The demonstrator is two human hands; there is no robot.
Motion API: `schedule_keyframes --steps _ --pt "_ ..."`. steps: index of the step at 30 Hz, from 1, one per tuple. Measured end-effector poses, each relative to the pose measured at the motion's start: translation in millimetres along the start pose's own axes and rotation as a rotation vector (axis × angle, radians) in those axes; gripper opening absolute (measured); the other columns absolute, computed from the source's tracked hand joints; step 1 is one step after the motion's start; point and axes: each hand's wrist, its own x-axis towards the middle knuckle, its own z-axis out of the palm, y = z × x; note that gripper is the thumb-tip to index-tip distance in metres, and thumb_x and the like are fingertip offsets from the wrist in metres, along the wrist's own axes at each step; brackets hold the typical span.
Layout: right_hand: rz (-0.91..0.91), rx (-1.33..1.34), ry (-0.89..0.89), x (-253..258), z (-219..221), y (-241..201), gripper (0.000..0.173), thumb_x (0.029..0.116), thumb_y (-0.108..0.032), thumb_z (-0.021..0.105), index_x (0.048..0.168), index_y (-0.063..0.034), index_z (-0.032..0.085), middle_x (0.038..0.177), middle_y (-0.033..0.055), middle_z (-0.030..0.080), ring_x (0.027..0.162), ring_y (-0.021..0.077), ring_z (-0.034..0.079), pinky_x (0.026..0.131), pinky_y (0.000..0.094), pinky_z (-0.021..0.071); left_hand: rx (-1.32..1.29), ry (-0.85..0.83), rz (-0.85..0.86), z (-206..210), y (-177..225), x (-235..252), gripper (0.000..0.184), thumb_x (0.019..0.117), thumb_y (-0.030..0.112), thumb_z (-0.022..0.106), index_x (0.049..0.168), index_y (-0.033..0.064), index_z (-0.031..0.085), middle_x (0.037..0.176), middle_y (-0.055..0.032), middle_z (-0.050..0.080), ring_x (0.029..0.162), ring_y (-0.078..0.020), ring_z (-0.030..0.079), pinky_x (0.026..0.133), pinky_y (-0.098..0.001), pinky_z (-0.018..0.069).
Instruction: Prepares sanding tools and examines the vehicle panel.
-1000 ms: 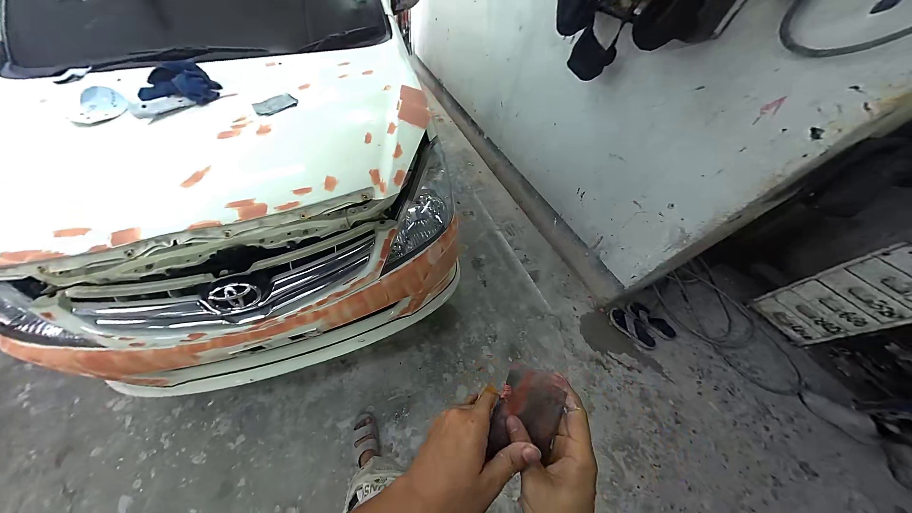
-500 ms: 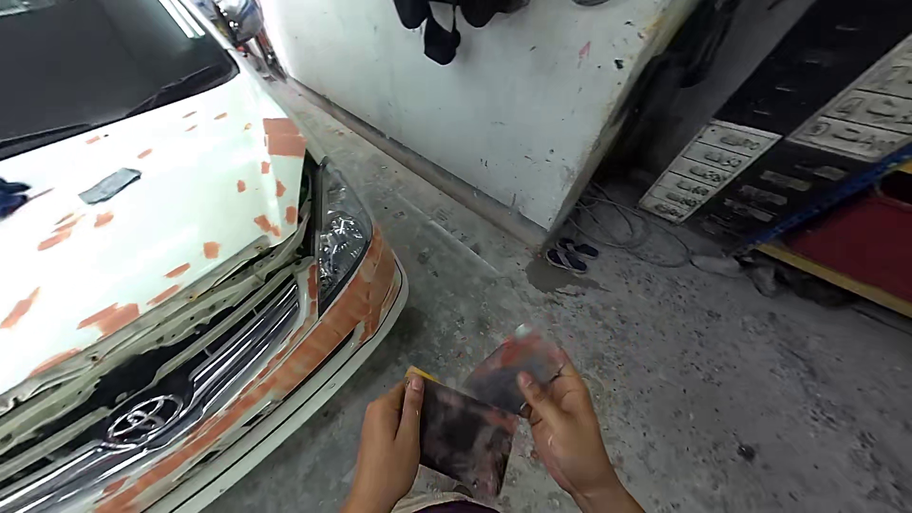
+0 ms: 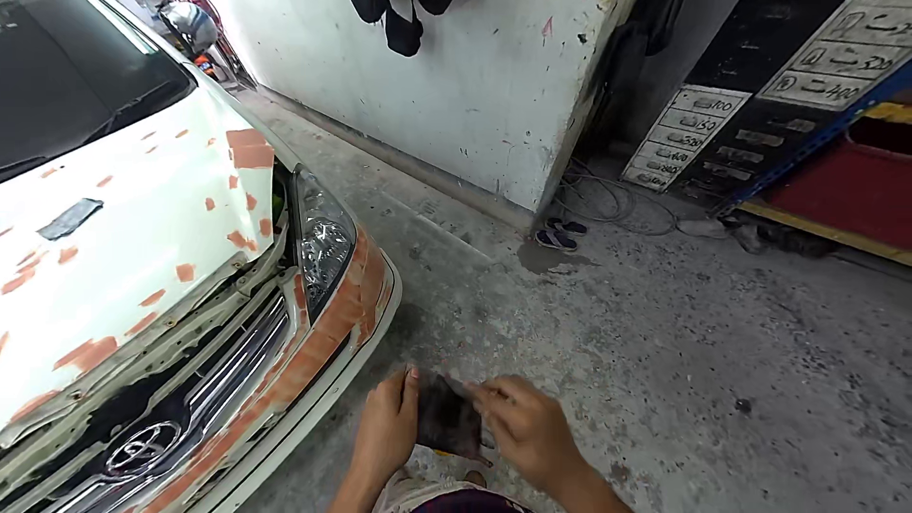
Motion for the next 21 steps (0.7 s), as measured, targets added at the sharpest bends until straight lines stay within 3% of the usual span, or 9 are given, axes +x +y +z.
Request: schedule_keyframes --steps 3,5,8,10,12,14,15,17,21 --pt "0.337 0.001 0.004 5 -17 32 0.032 0.1025 -0.033 0.05 0.115 -0.0227 0.077 0.095 0.0002 0.072 0.08 0.0176 0.07 0.066 0.0451 0.0598 0.091 0.074 0.088 -11 -9 -4 0.052 0.1069 0.052 0.035 0.083 0.0183 0.066 0.065 0.0031 0.059 0.061 -0.013 0.062 0.057 -0.0398 0.0536" --pt "0.508 0.198 0.09 4 -25 45 0.029 0.1018 -0.031 0.052 0.111 -0.0145 0.074 0.088 -0.0007 0.073 0.075 0.0132 0.07 0.066 0.0384 0.0611 0.066 0.121 0.169 -18 -17 -4 0.052 0.1071 0.052 0.036 0.082 0.0186 0.065 0.063 0.0047 0.058 0.058 -0.0112 0.06 0.054 -0.0365 0.0525" --pt "0.782 0.904 0.059 10 -37 33 0.034 0.1042 -0.017 0.054 0.136 -0.0064 0.056 0.099 0.0143 0.075 0.082 0.0252 0.075 0.073 0.0408 0.0647 -0.059 0.102 0.265 -24 -19 -3 0.049 0.1085 0.047 0.036 0.087 0.0158 0.067 0.066 0.004 0.061 0.061 -0.0098 0.062 0.056 -0.0324 0.0539" --pt "0.874 1.204 -0.163 14 -43 22 0.042 0.1049 -0.02 0.054 0.146 -0.0166 0.048 0.1 0.0152 0.072 0.077 0.0229 0.071 0.066 0.0374 0.0607 -0.116 0.099 0.347 -25 -13 -2 0.047 0.1101 0.042 0.035 0.092 0.0135 0.068 0.07 0.0034 0.064 0.065 -0.0088 0.065 0.059 -0.0301 0.0567" --pt "0.819 1.459 -0.501 14 -40 20 0.034 0.1071 -0.033 0.05 0.139 -0.0238 0.058 0.083 0.0012 0.059 0.054 0.0052 0.048 0.046 0.0202 0.0419 -0.096 0.138 0.448 -24 -7 1 0.045 0.1108 0.039 0.036 0.092 0.0126 0.067 0.07 0.0043 0.063 0.064 -0.0066 0.064 0.058 -0.0274 0.0561" --pt "0.772 1.781 -0.806 12 -31 26 0.033 0.1064 -0.046 0.049 0.121 -0.0204 0.062 0.065 -0.0068 0.045 0.042 -0.0002 0.038 0.037 0.0148 0.0355 0.03 0.225 0.553 -21 -2 3 0.044 0.1097 0.04 0.037 0.087 0.0135 0.066 0.07 0.0052 0.06 0.067 -0.0054 0.061 0.063 -0.0277 0.0544" --pt "0.768 1.816 -0.89 14 -28 27 0.036 0.1053 -0.053 0.048 0.106 -0.0192 0.06 0.062 -0.0082 0.042 0.04 -0.0008 0.037 0.037 0.0143 0.035 0.102 0.265 0.612 -21 0 3 0.045 0.1094 0.039 0.038 0.088 0.0131 0.068 0.075 0.0045 0.063 0.075 -0.006 0.064 0.076 -0.0303 0.0562" --pt "0.824 1.596 -0.906 23 -30 21 0.048 0.1032 -0.062 0.044 0.094 -0.0173 0.06 0.057 -0.0094 0.038 0.038 -0.0011 0.035 0.035 0.0142 0.0319 0.216 0.299 0.731 -18 8 2 0.045 0.1096 0.038 0.038 0.092 0.013 0.071 0.086 0.0035 0.071 0.091 -0.0078 0.07 0.108 -0.0426 0.0498" --pt "0.91 0.862 -0.869 48 -25 9 0.07 0.1019 -0.072 0.026 0.114 -0.0197 0.072 0.055 -0.0054 0.042 0.041 0.0059 0.036 0.04 0.0237 0.0321 0.337 0.371 0.997 -4 16 -3 0.039 0.109 0.037 0.04 0.085 0.0169 0.062 0.1 0.0033 0.076 0.098 -0.0111 0.072 0.118 -0.0539 0.0384"
